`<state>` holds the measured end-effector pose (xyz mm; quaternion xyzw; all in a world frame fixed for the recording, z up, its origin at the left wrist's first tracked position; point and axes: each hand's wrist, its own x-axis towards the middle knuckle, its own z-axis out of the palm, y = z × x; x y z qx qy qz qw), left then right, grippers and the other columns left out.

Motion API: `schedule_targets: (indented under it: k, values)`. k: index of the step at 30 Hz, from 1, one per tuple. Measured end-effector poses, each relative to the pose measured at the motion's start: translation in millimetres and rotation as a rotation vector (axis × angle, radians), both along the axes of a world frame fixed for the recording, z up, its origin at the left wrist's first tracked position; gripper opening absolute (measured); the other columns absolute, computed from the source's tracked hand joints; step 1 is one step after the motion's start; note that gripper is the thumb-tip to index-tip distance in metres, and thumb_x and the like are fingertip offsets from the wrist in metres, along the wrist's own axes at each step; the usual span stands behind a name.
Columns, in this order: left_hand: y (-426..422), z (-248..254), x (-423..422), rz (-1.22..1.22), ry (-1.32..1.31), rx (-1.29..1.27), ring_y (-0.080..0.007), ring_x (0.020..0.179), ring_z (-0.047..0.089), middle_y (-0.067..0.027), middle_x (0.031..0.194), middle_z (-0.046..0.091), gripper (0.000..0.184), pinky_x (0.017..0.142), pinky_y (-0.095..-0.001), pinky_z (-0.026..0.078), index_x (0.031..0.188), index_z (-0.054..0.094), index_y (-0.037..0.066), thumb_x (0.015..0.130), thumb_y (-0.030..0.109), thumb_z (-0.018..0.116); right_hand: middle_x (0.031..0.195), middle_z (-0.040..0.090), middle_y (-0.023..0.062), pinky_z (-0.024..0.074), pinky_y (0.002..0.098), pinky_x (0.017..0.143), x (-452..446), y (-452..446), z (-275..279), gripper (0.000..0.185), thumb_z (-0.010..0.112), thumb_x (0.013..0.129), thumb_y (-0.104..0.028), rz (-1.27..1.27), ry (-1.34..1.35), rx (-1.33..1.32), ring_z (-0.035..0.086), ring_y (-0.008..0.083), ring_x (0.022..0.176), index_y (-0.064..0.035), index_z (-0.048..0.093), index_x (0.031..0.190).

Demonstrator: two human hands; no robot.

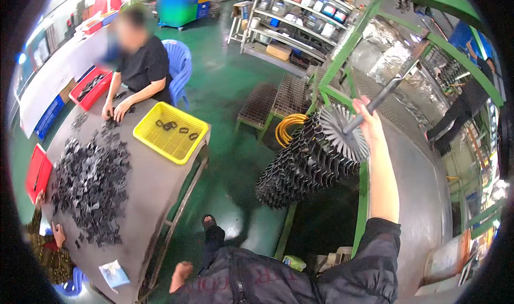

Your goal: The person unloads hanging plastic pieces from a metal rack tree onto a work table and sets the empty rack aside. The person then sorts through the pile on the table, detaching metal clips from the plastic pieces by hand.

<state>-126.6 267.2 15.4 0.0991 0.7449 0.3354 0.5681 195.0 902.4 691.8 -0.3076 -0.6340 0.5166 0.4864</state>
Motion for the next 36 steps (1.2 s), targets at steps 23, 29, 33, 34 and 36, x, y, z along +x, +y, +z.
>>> schedule_targets:
  k: [23, 29, 33, 34, 36]
  values:
    - [439.4, 245.3, -94.2, -0.821, 0.618, 0.403, -0.0316, 0.105, 0.06, -0.0135, 0.111, 0.065, 0.033, 0.092, -0.0397, 0.047, 0.109, 0.065, 0.008, 0.079, 0.022, 0.06, 0.047, 0.032, -0.0021, 0.0304, 0.0295, 0.041, -12.3, 2.9, 54.3, 0.032, 0.06, 0.081, -0.011, -0.364, 0.227, -0.118, 0.03, 0.0108, 0.038, -0.0127, 0.036, 0.06]
    - [419.9, 206.6, -77.5, -0.977, 0.697, 0.135, -0.0348, 0.1, 0.062, -0.0144, 0.106, 0.066, 0.034, 0.087, -0.0412, 0.05, 0.105, 0.065, 0.009, 0.075, 0.024, 0.057, 0.046, 0.029, -0.0019, 0.0321, 0.0325, 0.045, 36.0, 33.2, 5.6, 0.034, 0.057, 0.083, -0.015, -0.38, 0.174, -0.165, 0.027, 0.0128, 0.039, -0.0145, 0.033, 0.058]
    - [354.4, 177.8, -43.4, -0.728, 0.573, 0.021, -0.0368, 0.099, 0.062, -0.02, 0.102, 0.065, 0.028, 0.084, -0.0456, 0.05, 0.098, 0.066, 0.007, 0.077, 0.017, 0.052, 0.049, 0.031, -0.0027, 0.0337, 0.0296, 0.047, 30.4, 49.1, -63.6, 0.032, 0.054, 0.087, -0.012, -0.355, 0.154, -0.261, 0.029, 0.0098, 0.042, -0.0143, 0.034, 0.062]
    - [339.1, 158.5, -32.3, -0.686, 0.557, 0.051, -0.0376, 0.096, 0.063, -0.0188, 0.098, 0.067, 0.025, 0.084, -0.0453, 0.05, 0.093, 0.066, 0.005, 0.078, 0.016, 0.05, 0.049, 0.031, -0.0033, 0.0329, 0.0279, 0.047, 29.3, 56.3, -77.2, 0.032, 0.054, 0.088, -0.012, -0.301, 0.143, -0.265, 0.029, 0.009, 0.043, -0.0143, 0.034, 0.063]
    - [322.8, 220.2, -10.6, -0.735, 0.525, -0.066, -0.0365, 0.089, 0.064, -0.0185, 0.093, 0.067, 0.022, 0.078, -0.0442, 0.052, 0.085, 0.067, 0.002, 0.077, 0.015, 0.052, 0.049, 0.027, -0.0033, 0.0325, 0.0281, 0.049, 13.5, 67.3, -86.8, 0.029, 0.052, 0.089, -0.012, -0.161, 0.087, -0.202, 0.028, 0.0095, 0.042, -0.0147, 0.034, 0.066]
